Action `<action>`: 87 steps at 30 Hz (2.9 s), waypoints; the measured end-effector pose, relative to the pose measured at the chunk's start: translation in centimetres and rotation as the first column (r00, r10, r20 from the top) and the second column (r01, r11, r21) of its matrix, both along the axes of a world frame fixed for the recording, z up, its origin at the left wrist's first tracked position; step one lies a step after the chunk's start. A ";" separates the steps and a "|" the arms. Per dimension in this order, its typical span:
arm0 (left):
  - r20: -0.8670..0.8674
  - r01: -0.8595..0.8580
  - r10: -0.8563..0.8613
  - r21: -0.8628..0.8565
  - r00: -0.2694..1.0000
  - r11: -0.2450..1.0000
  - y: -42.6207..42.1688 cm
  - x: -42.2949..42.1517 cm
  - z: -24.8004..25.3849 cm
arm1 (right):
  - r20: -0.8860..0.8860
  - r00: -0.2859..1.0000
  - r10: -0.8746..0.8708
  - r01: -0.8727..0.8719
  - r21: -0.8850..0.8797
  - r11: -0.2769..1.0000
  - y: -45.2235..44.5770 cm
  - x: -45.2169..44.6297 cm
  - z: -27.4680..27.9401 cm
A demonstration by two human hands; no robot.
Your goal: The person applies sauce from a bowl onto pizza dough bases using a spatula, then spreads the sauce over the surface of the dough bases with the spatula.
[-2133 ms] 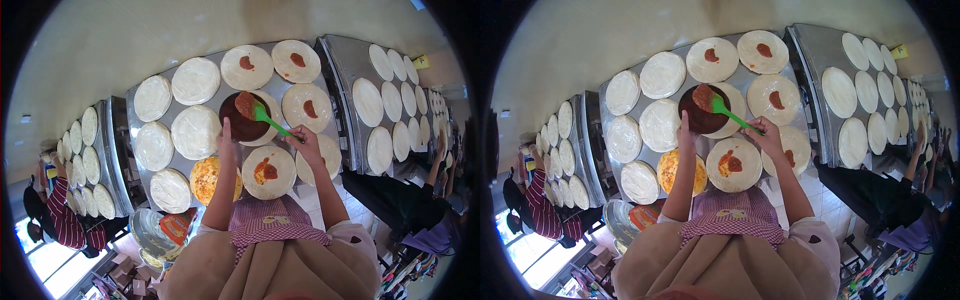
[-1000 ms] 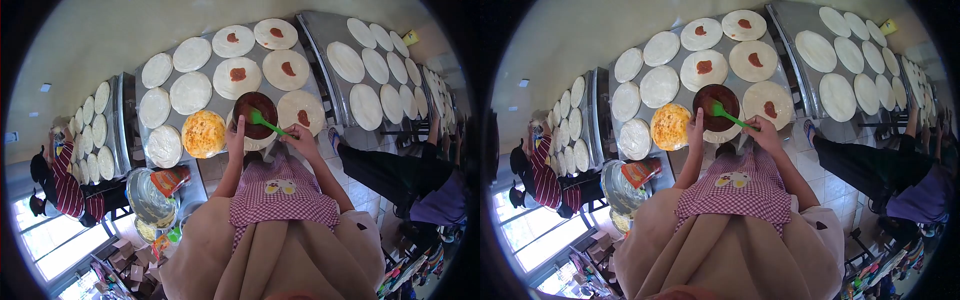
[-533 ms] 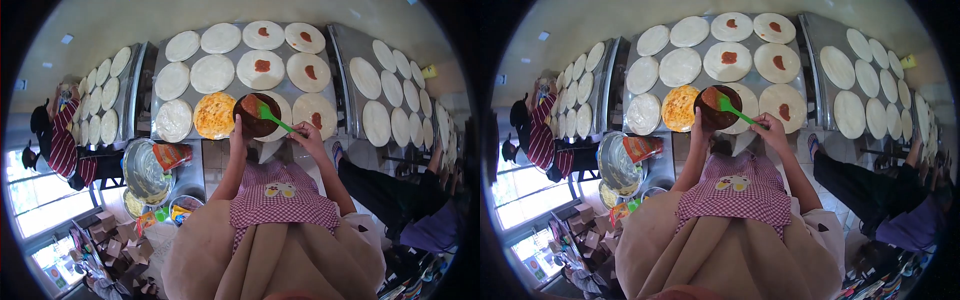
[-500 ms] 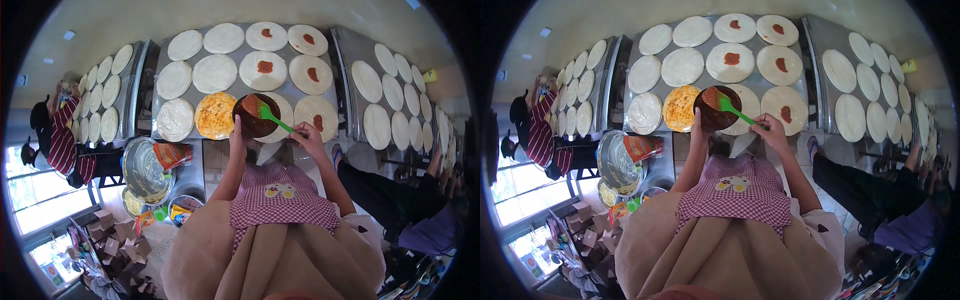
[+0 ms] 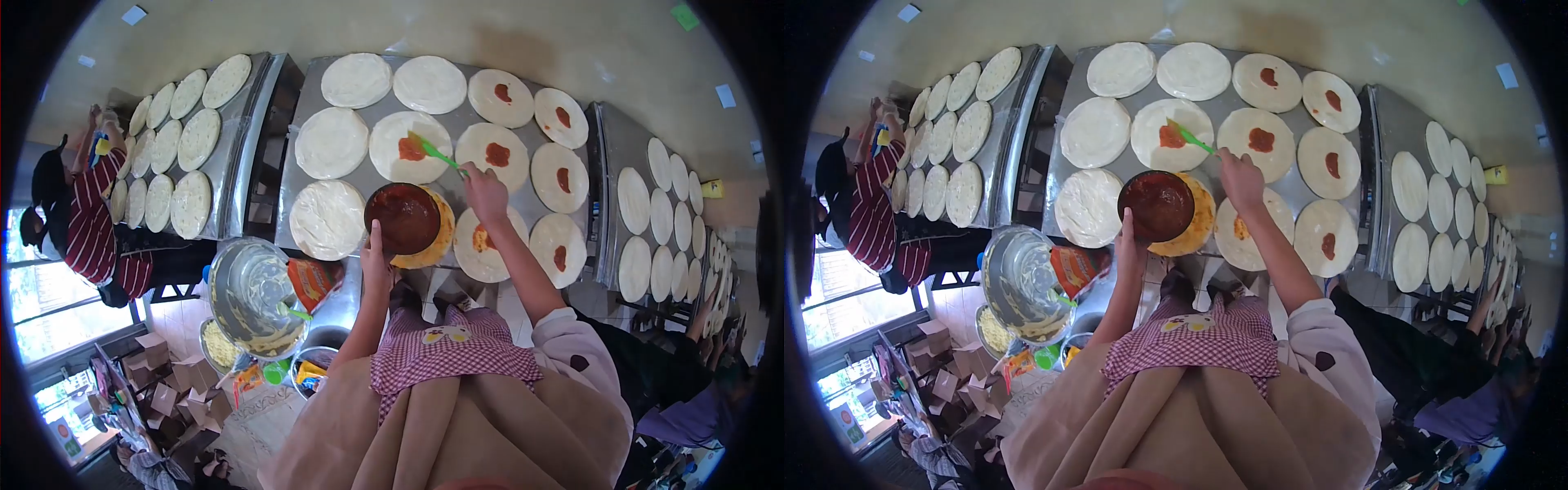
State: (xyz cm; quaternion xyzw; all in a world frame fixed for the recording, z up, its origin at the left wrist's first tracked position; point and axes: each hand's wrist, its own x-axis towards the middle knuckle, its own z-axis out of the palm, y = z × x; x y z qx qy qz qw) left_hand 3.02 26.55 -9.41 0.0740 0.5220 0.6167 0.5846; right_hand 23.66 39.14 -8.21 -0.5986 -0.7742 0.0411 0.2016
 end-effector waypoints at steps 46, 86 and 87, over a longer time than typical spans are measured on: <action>-0.055 -0.424 0.430 -0.314 0.901 0.849 -13.7 -3.9 -0.6 | -0.778 0.628 0.002 -0.665 -0.536 0.520 -4.3 -8.7 -1.0; -0.348 -0.301 0.235 -0.151 0.908 0.942 9.1 -15.3 -1.6 | -0.491 0.859 0.146 -0.253 -0.157 0.955 5.5 -13.5 1.5; -0.381 -0.274 0.198 -0.157 0.903 0.949 9.6 -15.2 -1.6 | -0.525 0.836 0.161 -0.292 -0.177 0.940 5.1 -13.1 2.1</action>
